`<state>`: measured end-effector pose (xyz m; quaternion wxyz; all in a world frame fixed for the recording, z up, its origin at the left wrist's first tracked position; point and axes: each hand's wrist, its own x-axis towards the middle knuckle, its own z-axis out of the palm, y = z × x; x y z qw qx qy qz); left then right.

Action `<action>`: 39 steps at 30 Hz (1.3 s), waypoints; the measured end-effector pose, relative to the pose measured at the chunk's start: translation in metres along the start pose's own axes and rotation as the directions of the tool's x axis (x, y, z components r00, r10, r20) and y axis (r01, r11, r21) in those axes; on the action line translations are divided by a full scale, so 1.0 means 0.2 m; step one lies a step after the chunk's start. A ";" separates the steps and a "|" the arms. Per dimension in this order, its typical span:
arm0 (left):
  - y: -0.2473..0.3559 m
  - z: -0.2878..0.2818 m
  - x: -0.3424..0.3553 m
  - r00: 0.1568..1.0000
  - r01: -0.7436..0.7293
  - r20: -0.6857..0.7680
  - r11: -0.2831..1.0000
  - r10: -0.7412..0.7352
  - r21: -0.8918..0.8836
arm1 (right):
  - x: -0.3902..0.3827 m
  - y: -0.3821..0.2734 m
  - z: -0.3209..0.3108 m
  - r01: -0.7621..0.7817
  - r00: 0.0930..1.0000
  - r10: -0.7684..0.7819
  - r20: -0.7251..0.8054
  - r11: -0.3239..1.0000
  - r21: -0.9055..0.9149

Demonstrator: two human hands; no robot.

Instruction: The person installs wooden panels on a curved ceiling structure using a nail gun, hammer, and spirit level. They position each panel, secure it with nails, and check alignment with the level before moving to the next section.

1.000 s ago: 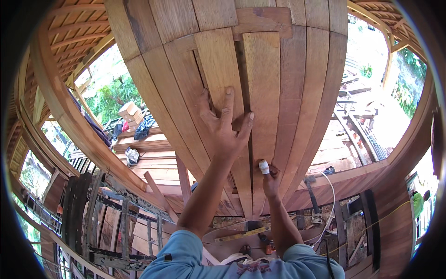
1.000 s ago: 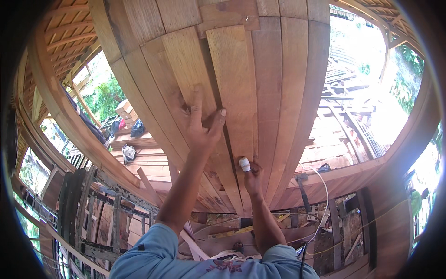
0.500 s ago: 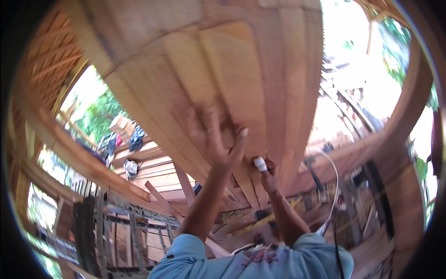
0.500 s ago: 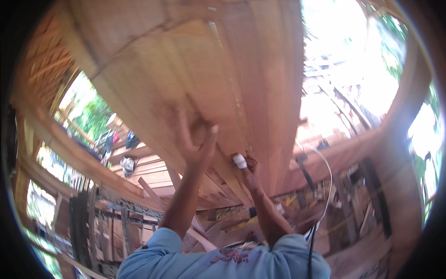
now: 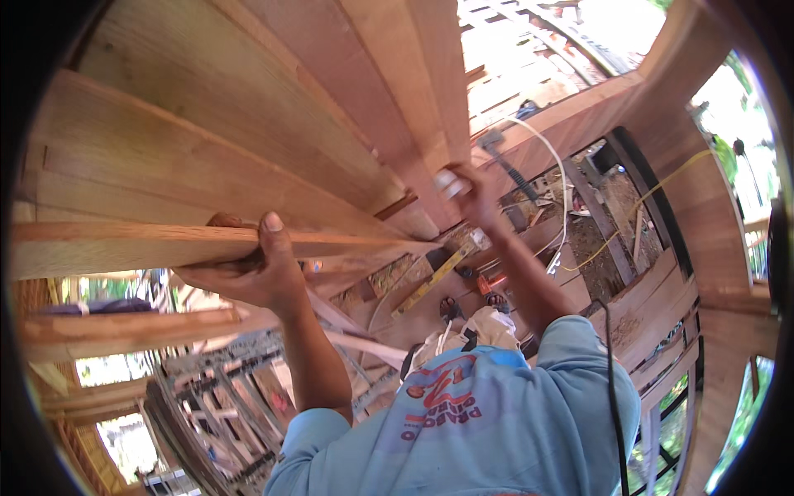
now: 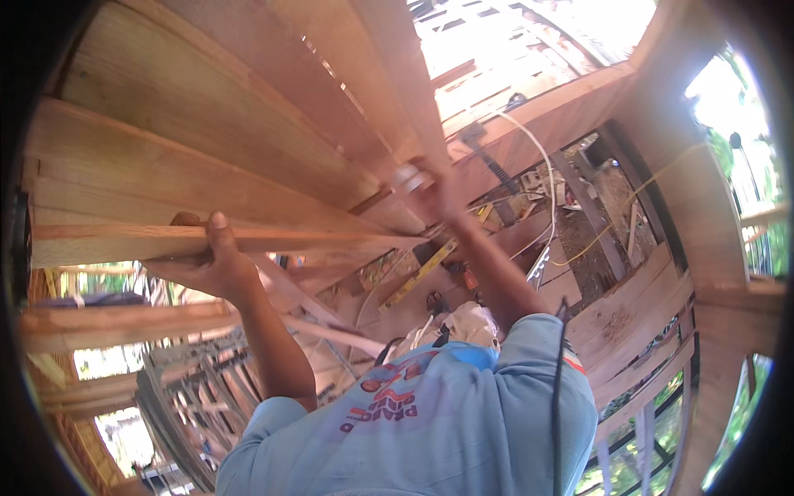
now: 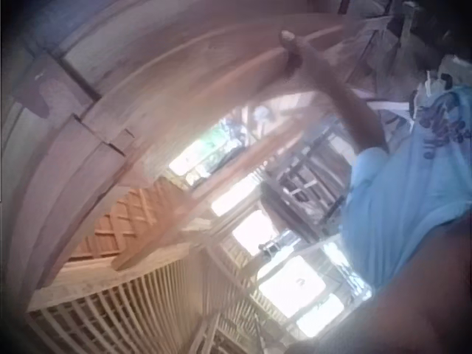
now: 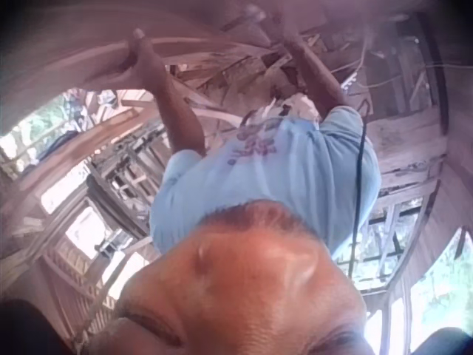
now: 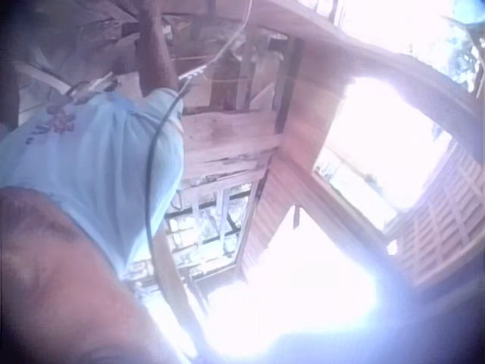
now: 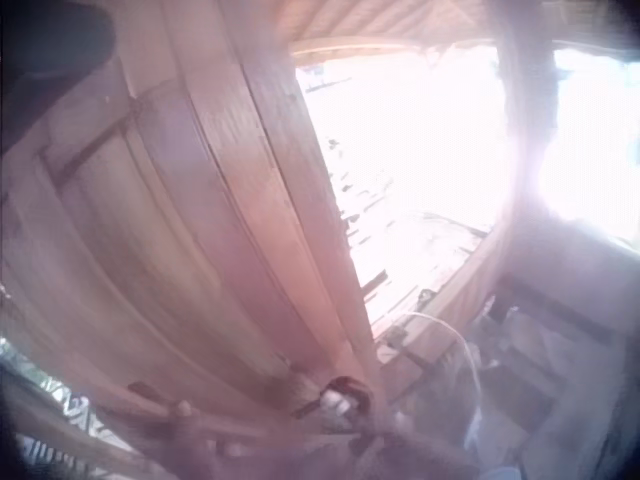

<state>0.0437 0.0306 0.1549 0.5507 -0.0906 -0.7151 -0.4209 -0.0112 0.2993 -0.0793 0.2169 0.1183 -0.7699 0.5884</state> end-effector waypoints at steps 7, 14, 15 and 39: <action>0.06 -0.07 -0.02 0.988 0.144 -0.041 0.979 -0.151 -0.144 | -0.16 1.17 -0.51 -0.444 0.763 0.626 -0.162 0.324 -0.835; 0.07 -0.24 -0.11 0.988 0.135 0.110 0.943 -0.106 -0.304 | -0.24 1.59 -0.50 -0.492 0.651 0.756 -0.066 0.355 -0.795; 0.12 -0.23 -0.11 0.989 0.110 0.130 0.952 -0.076 -0.284 | -0.23 1.64 -0.51 -0.520 0.624 0.780 -0.053 0.364 -0.773; 0.02 -0.09 -0.14 0.979 0.199 0.001 0.964 -0.202 -0.178 | 0.37 -0.70 -0.13 0.055 0.998 -0.059 0.030 0.991 0.120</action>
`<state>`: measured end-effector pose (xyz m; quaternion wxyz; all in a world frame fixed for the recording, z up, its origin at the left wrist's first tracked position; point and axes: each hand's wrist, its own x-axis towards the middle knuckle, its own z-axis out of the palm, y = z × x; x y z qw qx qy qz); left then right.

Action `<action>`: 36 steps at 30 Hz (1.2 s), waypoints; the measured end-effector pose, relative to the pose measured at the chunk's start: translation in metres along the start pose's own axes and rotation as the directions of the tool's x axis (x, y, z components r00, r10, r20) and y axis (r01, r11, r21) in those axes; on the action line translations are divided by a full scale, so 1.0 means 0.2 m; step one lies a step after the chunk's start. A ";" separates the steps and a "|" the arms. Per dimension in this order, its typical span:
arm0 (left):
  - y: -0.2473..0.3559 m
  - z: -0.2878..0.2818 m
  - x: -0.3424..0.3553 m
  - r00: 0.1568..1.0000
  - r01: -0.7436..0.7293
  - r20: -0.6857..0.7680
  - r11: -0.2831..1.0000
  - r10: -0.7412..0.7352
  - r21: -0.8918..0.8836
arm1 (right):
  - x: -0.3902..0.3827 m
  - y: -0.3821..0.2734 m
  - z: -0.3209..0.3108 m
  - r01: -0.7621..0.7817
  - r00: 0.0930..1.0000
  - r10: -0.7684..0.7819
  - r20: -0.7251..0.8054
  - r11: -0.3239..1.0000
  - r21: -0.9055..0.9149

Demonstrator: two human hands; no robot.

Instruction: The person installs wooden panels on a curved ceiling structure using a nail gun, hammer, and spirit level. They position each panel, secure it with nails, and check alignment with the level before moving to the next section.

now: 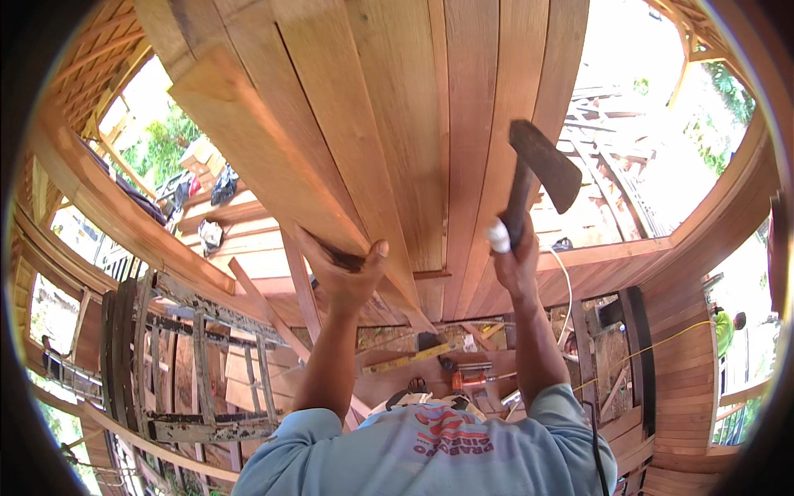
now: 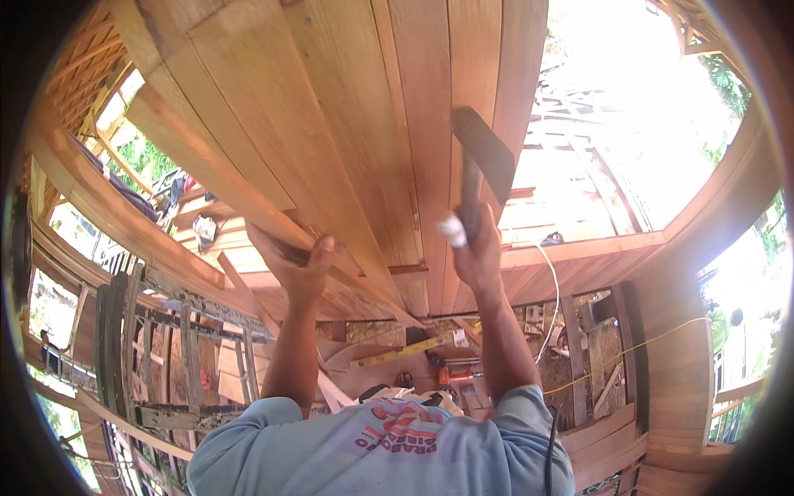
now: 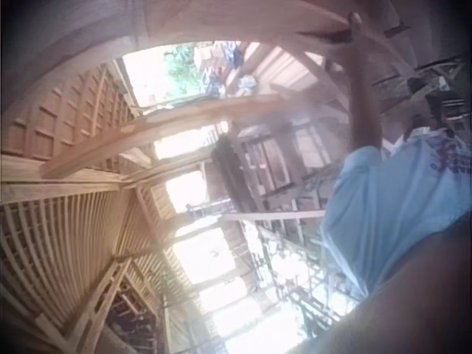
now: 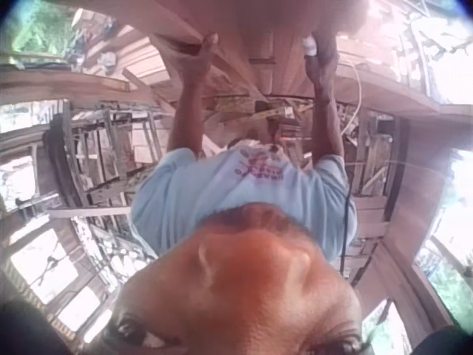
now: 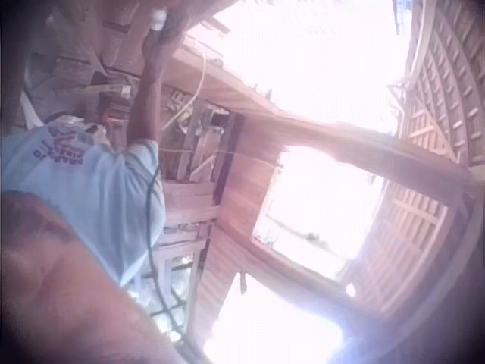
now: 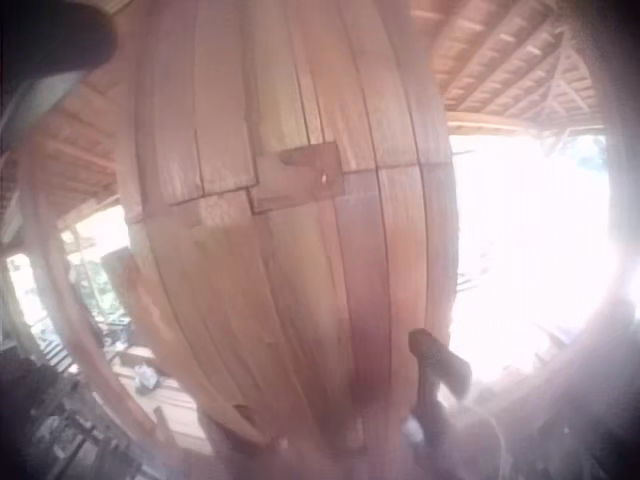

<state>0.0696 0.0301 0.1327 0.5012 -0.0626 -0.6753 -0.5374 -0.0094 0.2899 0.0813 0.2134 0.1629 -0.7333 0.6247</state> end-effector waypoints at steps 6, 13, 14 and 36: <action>0.04 -0.09 -0.01 0.986 0.154 0.072 0.987 -0.152 -0.033 | 0.38 -0.54 0.27 0.320 0.945 -0.321 -0.068 0.947 -0.015; -0.01 -0.13 -0.04 0.989 0.120 0.080 0.993 -0.121 0.014 | 0.50 -0.83 0.32 0.502 0.839 -0.533 -0.109 0.837 -0.219; -0.02 -0.14 -0.04 0.991 0.090 0.092 0.995 -0.094 0.045 | 0.53 -0.83 0.33 0.544 0.800 -0.588 -0.119 0.794 -0.270; -0.03 -0.07 -0.04 0.983 0.148 0.117 0.988 -0.142 -0.044 | 0.61 -0.86 0.33 0.271 0.951 -0.303 -0.065 0.915 -0.299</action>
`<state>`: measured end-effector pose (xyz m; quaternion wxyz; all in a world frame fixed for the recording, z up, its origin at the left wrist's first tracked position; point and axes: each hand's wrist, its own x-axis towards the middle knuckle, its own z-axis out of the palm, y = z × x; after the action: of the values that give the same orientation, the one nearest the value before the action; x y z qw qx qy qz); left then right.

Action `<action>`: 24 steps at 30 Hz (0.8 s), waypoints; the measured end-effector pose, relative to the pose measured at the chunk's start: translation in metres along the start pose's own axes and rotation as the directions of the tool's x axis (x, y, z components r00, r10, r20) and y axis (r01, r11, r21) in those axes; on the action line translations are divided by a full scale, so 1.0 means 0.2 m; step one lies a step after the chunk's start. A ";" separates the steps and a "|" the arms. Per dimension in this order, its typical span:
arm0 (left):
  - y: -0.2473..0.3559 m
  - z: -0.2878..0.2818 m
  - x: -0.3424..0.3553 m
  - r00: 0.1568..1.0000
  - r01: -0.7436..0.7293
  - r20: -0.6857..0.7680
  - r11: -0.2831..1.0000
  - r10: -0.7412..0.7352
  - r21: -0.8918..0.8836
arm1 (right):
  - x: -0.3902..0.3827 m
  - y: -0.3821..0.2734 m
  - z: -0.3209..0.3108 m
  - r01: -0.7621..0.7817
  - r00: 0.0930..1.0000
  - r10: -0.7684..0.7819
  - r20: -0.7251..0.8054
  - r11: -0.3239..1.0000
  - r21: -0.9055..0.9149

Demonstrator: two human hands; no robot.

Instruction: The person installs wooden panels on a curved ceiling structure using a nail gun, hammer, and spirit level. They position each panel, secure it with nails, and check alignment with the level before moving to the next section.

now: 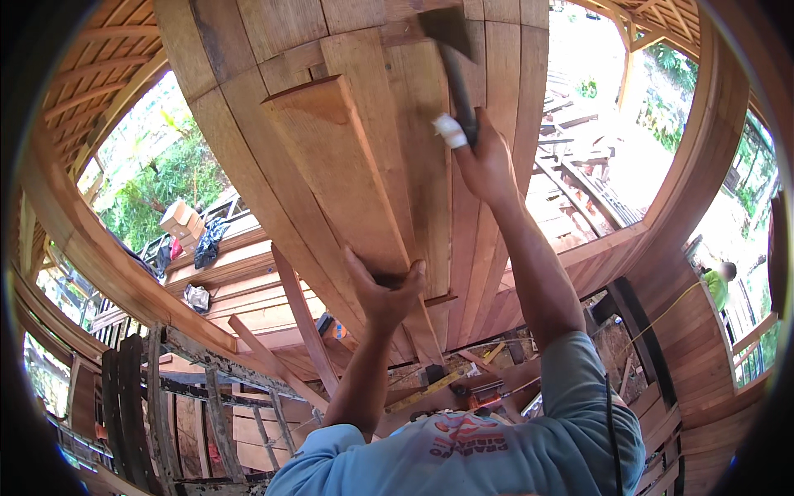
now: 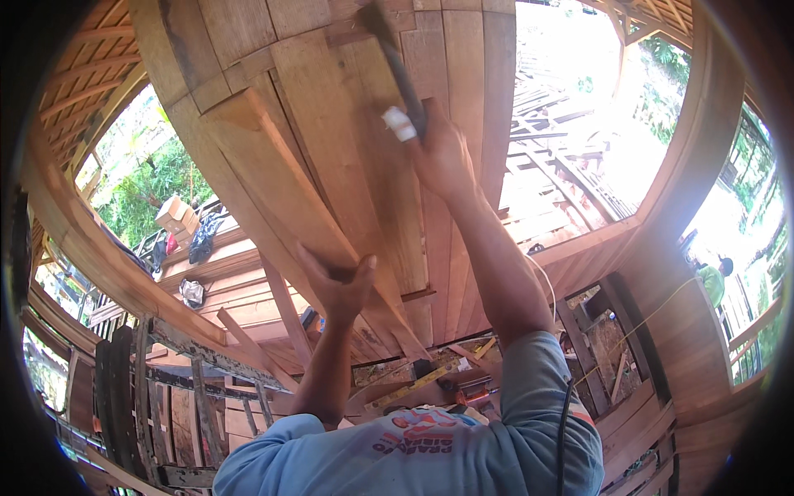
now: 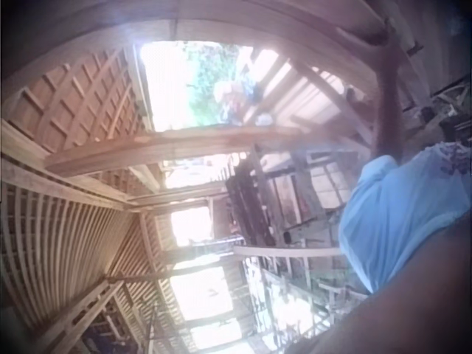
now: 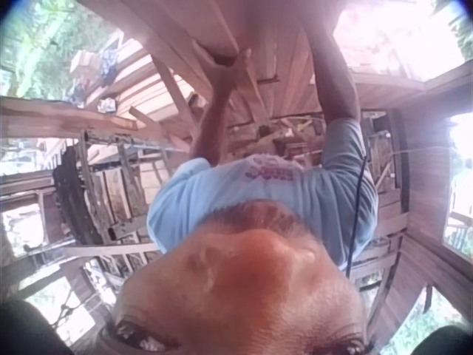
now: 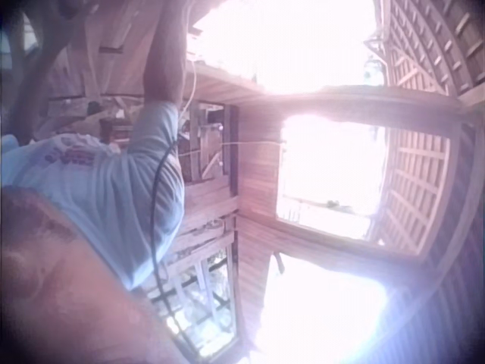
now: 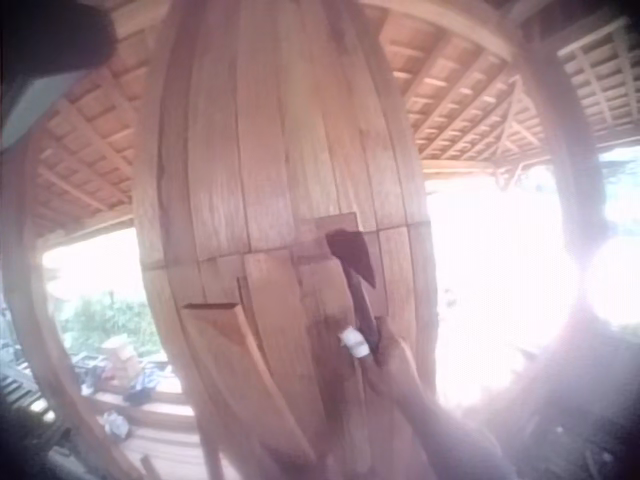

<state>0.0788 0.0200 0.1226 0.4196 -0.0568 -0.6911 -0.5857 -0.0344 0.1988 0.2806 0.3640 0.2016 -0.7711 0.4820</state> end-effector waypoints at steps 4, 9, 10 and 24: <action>0.00 0.02 0.02 0.999 -0.013 -0.036 1.000 0.014 0.014 | -0.01 -0.03 -0.08 -0.120 0.984 0.114 0.140 0.992 0.036; -0.01 0.00 0.03 0.996 -0.005 -0.082 0.993 0.015 0.117 | -0.39 0.19 -0.14 -0.279 0.959 0.237 0.154 0.880 0.383; 0.01 0.02 0.03 0.997 0.012 -0.075 0.997 -0.007 0.071 | -0.51 0.31 -0.17 -0.306 0.952 0.271 0.142 0.848 0.433; 0.05 0.18 0.03 0.994 0.041 -0.099 0.998 -0.037 0.044 | 0.02 0.06 -0.17 0.046 0.999 -0.044 -0.027 0.996 0.080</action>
<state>0.0623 0.0513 0.1359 0.4425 -0.0049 -0.6840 -0.5799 -0.0323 0.2348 0.2865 0.3761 0.2271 -0.7417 0.5068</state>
